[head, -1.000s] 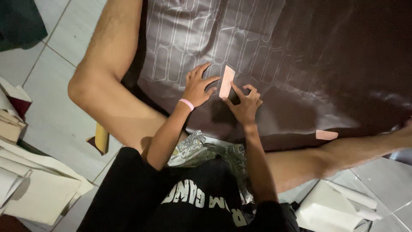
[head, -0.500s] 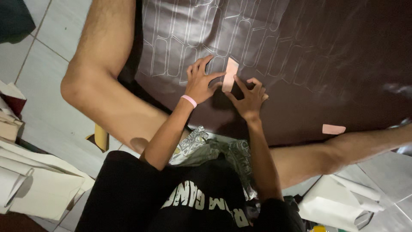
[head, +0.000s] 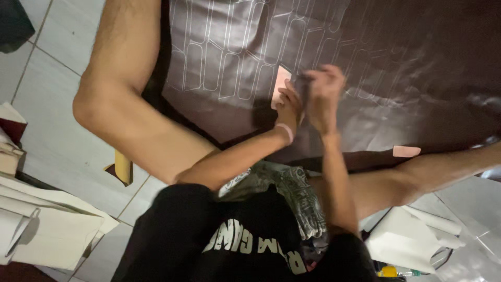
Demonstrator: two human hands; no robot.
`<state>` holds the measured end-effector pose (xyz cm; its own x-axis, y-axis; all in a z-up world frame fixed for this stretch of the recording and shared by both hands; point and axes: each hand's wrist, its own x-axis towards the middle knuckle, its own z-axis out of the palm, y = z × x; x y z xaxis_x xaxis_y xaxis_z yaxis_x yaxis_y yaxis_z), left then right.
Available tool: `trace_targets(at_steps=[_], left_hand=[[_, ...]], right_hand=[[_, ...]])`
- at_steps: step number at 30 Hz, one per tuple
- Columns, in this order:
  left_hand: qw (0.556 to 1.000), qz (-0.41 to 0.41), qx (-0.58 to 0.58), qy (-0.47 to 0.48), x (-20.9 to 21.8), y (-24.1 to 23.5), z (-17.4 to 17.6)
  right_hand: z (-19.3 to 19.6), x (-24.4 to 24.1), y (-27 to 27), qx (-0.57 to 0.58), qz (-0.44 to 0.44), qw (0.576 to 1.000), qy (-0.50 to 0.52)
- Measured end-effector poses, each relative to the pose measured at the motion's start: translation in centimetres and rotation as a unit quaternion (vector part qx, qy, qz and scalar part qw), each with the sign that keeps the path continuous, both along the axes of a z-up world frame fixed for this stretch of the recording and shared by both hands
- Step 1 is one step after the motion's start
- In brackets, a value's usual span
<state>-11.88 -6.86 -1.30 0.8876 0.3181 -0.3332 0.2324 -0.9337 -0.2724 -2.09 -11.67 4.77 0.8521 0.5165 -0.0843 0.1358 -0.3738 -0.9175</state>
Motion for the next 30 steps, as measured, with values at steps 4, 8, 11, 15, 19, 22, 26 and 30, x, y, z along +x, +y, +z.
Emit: trace_targets(at_steps=[4,8,11,15,19,22,26,30], left_hand=[[0.975,-0.123,0.142,0.122,0.3,-2.1,-0.8],[0.966,-0.141,0.161,0.144,-0.2,-2.4,-1.2],[0.966,-0.127,0.185,0.124,-0.2,-2.4,-1.5],[0.973,-0.168,0.013,0.159,0.4,-1.4,-1.0],[0.951,-0.245,0.137,0.129,0.4,0.9,1.8],[0.959,-0.251,0.088,0.102,0.5,2.8,3.8],[0.985,-0.140,-0.023,-0.097,-0.3,4.7,4.0],[0.939,-0.107,-0.266,-0.192,-1.7,8.5,1.7]], right_hand=[[4.4,0.4,2.2,-0.132,0.374,0.914,-0.087],[6.0,0.3,3.4,-0.202,0.400,0.894,-0.007],[5.8,0.2,3.5,-0.211,0.408,0.886,-0.066],[5.1,0.9,4.0,-0.239,0.403,0.855,-0.225],[4.4,3.2,5.2,-0.188,0.291,0.913,-0.214],[4.3,3.8,5.7,-0.187,0.254,0.934,-0.168],[4.8,2.8,3.9,-0.155,0.242,0.941,-0.179],[3.7,2.4,1.3,-0.181,0.203,0.947,-0.173]])
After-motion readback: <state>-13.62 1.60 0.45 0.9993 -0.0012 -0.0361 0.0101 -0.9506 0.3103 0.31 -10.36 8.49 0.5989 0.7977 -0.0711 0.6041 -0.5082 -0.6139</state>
